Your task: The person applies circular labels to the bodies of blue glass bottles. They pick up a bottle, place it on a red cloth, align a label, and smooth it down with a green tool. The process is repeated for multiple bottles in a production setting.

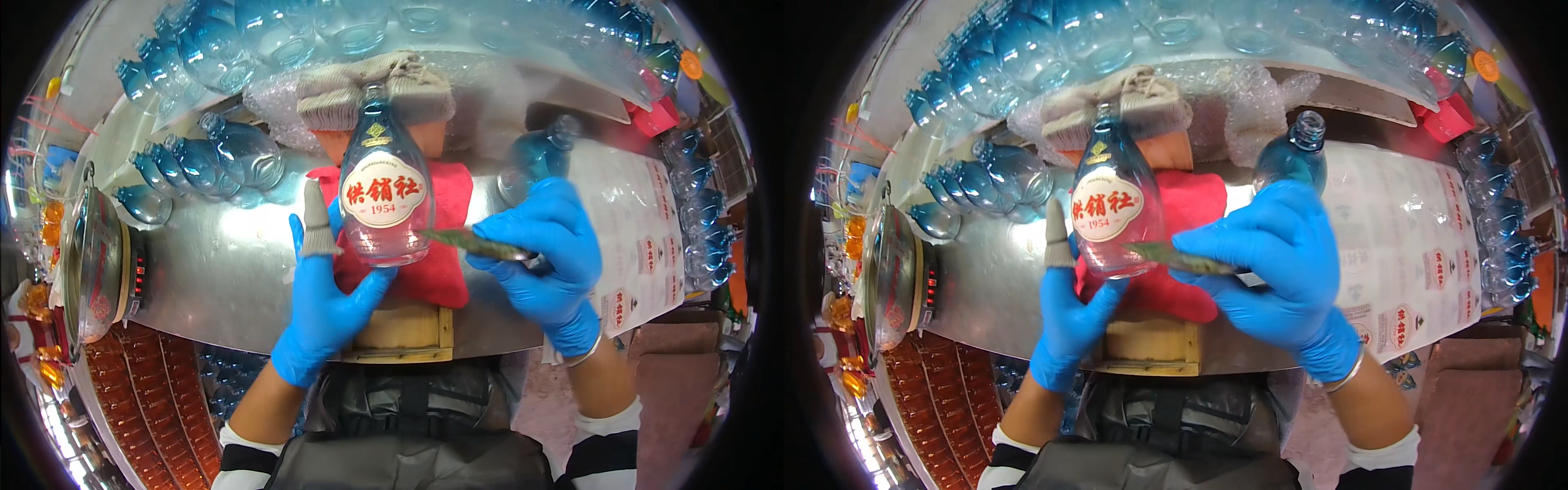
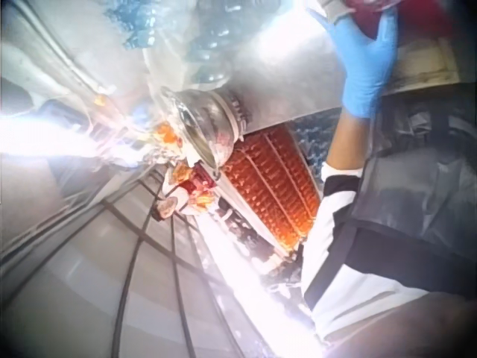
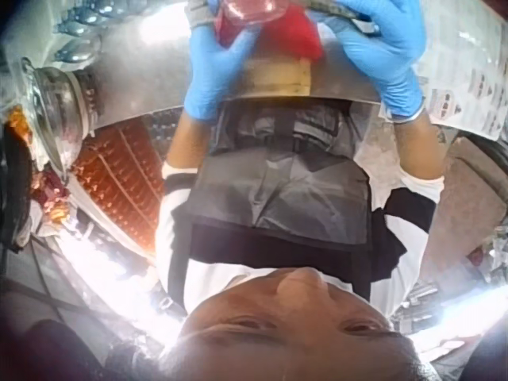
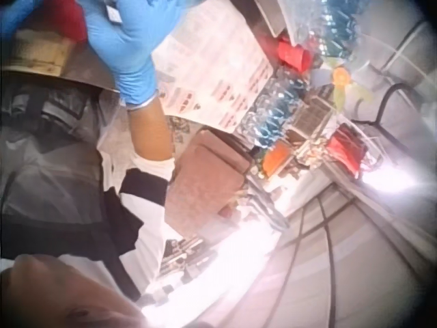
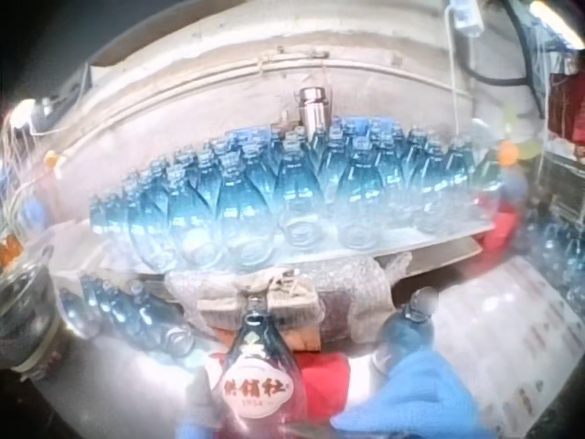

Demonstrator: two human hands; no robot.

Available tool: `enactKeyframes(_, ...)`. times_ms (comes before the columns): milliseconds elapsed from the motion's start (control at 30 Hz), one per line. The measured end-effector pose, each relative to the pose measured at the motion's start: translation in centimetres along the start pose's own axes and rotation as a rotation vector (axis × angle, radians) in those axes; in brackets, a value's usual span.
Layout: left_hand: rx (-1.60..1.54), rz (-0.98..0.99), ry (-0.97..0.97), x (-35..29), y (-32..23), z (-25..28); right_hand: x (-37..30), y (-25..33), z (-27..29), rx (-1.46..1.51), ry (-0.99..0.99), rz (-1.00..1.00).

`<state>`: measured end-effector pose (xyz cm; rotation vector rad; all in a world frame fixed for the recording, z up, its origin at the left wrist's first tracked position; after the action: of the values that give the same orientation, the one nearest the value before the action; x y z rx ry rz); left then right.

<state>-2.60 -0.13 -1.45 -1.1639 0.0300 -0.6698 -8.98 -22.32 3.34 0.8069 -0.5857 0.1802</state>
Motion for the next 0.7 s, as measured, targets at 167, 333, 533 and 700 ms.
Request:
enactKeyframes(167, 0.333, -0.037, 0.056, -2.8, -2.5, -1.1, -3.1, 1.7, -4.3, 0.566, -0.199, -0.653)
enactKeyframes(333, 0.515, -0.019, 0.134, -3.2, -4.1, -1.8, -3.9, 1.3, -6.0, 0.750, -0.504, -1.061)
enactKeyframes(533, 0.082, 0.002, 0.038, -1.4, -3.7, 0.3, -3.8, 2.3, -5.8, 0.755, -0.431, -0.992)
enactKeyframes(700, 0.007, -0.147, 0.125, 2.8, -2.2, 2.4, -4.3, -0.4, -5.1, 1.017, -0.460, -1.111)
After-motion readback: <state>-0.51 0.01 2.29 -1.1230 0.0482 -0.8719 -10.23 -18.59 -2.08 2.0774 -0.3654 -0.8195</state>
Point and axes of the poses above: each hand's wrist, its own x-axis towards the middle knuckle, its own z-axis out of the back of the hand, y = z × x, the point moved 1 cm from there along x, towards the middle knuckle, and after that the axes turned 9 degrees about -z, right-handed, at the moved point
